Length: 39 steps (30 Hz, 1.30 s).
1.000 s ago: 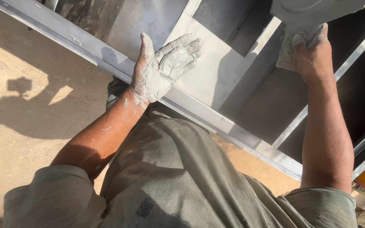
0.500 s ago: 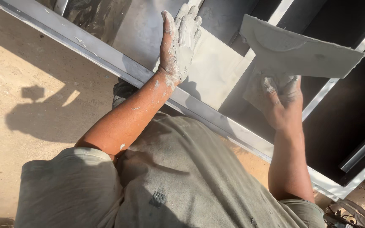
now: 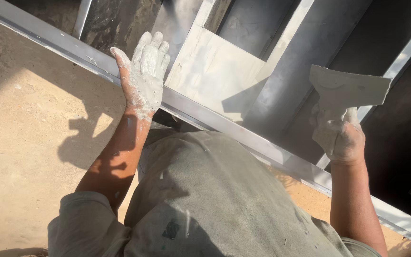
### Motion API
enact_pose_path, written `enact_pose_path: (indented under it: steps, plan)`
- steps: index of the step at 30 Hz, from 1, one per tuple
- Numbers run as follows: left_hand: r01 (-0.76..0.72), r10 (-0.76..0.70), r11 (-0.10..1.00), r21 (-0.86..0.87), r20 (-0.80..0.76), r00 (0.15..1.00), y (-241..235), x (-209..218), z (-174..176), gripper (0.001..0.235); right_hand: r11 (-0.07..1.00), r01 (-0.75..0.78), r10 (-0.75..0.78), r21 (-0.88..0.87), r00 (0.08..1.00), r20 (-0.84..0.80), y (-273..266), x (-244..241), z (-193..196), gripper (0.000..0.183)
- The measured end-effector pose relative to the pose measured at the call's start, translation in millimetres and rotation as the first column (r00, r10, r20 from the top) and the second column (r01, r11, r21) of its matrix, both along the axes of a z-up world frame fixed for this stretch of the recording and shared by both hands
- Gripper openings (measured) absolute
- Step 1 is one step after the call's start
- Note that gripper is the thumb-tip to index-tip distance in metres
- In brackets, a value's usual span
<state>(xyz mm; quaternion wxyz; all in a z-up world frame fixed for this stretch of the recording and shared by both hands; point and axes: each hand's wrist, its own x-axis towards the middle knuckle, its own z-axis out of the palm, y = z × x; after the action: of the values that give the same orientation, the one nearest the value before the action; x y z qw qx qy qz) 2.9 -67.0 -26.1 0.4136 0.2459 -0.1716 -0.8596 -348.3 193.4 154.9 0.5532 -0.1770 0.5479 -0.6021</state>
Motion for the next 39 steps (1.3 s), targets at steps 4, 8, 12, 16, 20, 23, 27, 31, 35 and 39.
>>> enact_pose_path:
  steps: [4,8,12,16,20,23,27,31,35,39]
  plan:
    - [-0.082,0.081,0.996,0.042,0.027,0.996,19,21,4,0.11,0.954,-0.08,0.155,0.289,0.957,-0.246,-22,-43,-61,0.066]
    - [-0.09,0.091,0.995,0.048,-0.021,0.996,33,6,5,0.107,0.877,-0.21,0.314,0.432,0.931,-0.187,-36,-50,-85,0.064]
    - [-0.113,0.133,0.983,0.142,-0.139,0.981,34,-1,13,0.106,0.671,-0.431,0.7,0.604,0.636,-0.323,-31,-33,-44,0.071]
    - [-0.162,0.167,0.984,0.08,-0.067,0.984,33,11,28,0.105,0.835,-0.433,0.541,0.34,0.762,-0.357,-41,-25,0,0.072]
    - [-0.187,0.187,0.982,0.013,-0.019,0.982,40,31,38,0.104,0.981,-0.19,0.185,-0.032,0.976,-0.116,-49,-16,2,0.058]
    - [-0.199,0.199,0.98,0.003,-0.007,0.98,46,48,43,0.105,0.995,-0.06,0.063,-0.075,0.997,0.046,-63,-2,-9,0.059]
    - [-0.22,0.223,0.974,0.056,-0.043,0.974,47,62,43,0.107,0.951,-0.241,0.251,-0.195,0.968,0.028,-96,22,-13,0.048]
    - [-0.171,0.179,0.981,0.088,-0.096,0.979,30,65,40,0.107,0.768,-0.615,0.494,0.177,0.394,-0.775,-148,50,-26,0.061]
    - [-0.052,0.066,0.995,0.085,-0.176,0.982,-7,61,29,0.105,0.608,-0.452,0.533,0.653,-0.377,-0.758,-196,81,-71,0.067]
    - [0.035,0.004,0.987,0.155,-0.247,0.969,-44,66,13,0.104,0.556,-0.344,0.533,0.756,-0.551,-0.642,-229,97,-115,0.068]
